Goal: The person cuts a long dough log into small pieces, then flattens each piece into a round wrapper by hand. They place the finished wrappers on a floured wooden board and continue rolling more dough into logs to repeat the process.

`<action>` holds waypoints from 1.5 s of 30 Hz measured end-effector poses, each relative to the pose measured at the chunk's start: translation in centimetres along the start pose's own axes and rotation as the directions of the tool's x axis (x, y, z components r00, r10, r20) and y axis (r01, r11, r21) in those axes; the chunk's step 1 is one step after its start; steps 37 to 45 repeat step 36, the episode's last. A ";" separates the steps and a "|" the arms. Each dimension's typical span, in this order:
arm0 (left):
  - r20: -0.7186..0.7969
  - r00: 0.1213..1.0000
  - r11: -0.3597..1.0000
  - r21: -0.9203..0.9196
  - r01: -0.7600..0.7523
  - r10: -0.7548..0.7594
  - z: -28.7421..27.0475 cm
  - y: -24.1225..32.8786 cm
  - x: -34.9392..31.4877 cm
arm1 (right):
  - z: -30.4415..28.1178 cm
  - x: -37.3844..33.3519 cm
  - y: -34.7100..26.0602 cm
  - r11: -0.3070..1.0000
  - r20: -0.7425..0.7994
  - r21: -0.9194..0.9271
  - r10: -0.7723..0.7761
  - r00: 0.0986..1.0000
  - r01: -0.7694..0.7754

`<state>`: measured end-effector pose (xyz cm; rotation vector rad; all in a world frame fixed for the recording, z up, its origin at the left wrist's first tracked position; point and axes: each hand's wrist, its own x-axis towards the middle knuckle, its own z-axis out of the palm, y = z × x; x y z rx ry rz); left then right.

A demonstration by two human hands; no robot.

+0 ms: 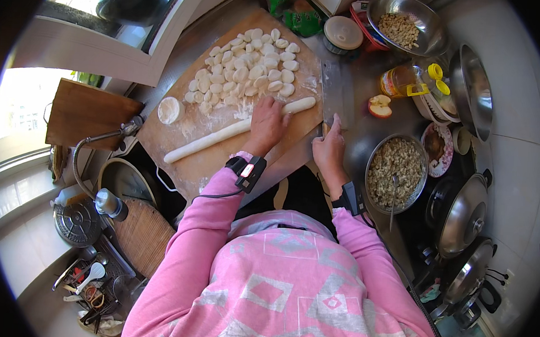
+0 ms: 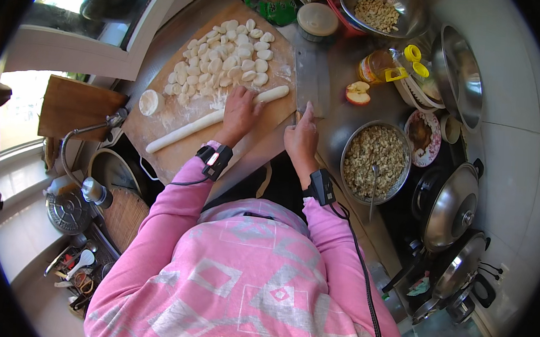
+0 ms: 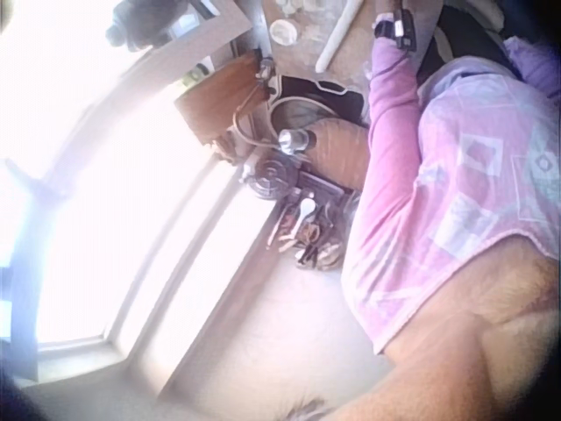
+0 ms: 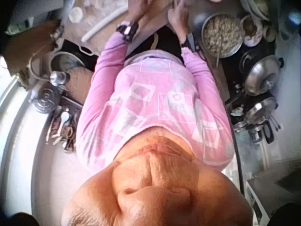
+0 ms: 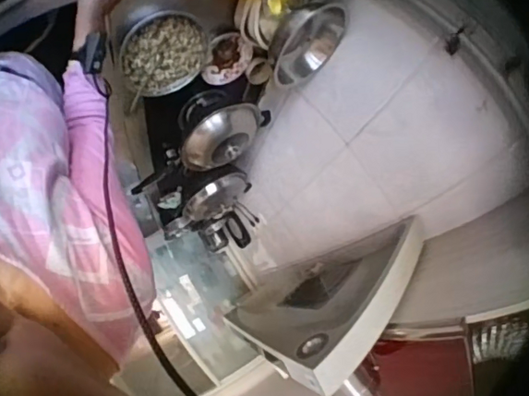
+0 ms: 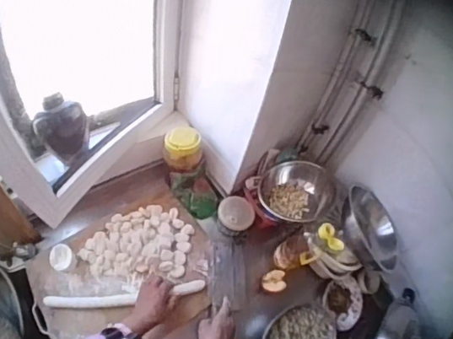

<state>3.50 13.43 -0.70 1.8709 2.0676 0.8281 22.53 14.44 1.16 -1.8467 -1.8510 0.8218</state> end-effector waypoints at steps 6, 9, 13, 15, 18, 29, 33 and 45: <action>0.069 0.997 0.995 -0.088 -0.037 0.043 0.9 -0.5 2.9 | -2.4 -0.7 -1.8 0.995 -0.050 0.078 -0.053 0.997 0.057; 0.014 1.000 0.999 -0.044 -0.021 0.022 1.9 0.1 4.4 | -4.5 -1.3 -2.0 0.987 0.021 0.160 -0.017 1.000 0.013; -0.057 0.994 0.991 -0.090 -0.100 0.095 1.6 0.3 4.6 | -6.6 -2.3 -1.3 0.981 0.092 0.184 0.049 0.995 -0.065; 0.001 0.996 0.993 -0.076 -0.090 0.090 1.1 0.7 3.7 | -7.4 -2.8 -1.3 0.969 0.123 0.214 0.102 0.987 -0.127; 0.036 0.988 0.987 -0.070 -0.146 0.149 0.9 1.9 2.1 | -8.9 -4.0 -1.4 0.975 0.177 0.175 0.107 0.978 -0.139; 0.067 0.986 0.988 -0.009 -0.154 0.154 2.7 2.5 3.2 | -7.9 -6.2 -1.9 0.990 0.225 0.142 -0.007 0.974 -0.025; 0.066 0.980 0.982 0.023 -0.187 0.185 3.3 1.8 3.3 | -7.5 -6.6 -2.0 0.994 0.217 0.111 -0.016 0.976 -0.008; 0.080 0.977 0.980 0.024 -0.199 0.196 3.7 1.3 3.3 | -7.3 -6.6 -1.7 0.991 0.193 0.129 -0.045 0.980 0.020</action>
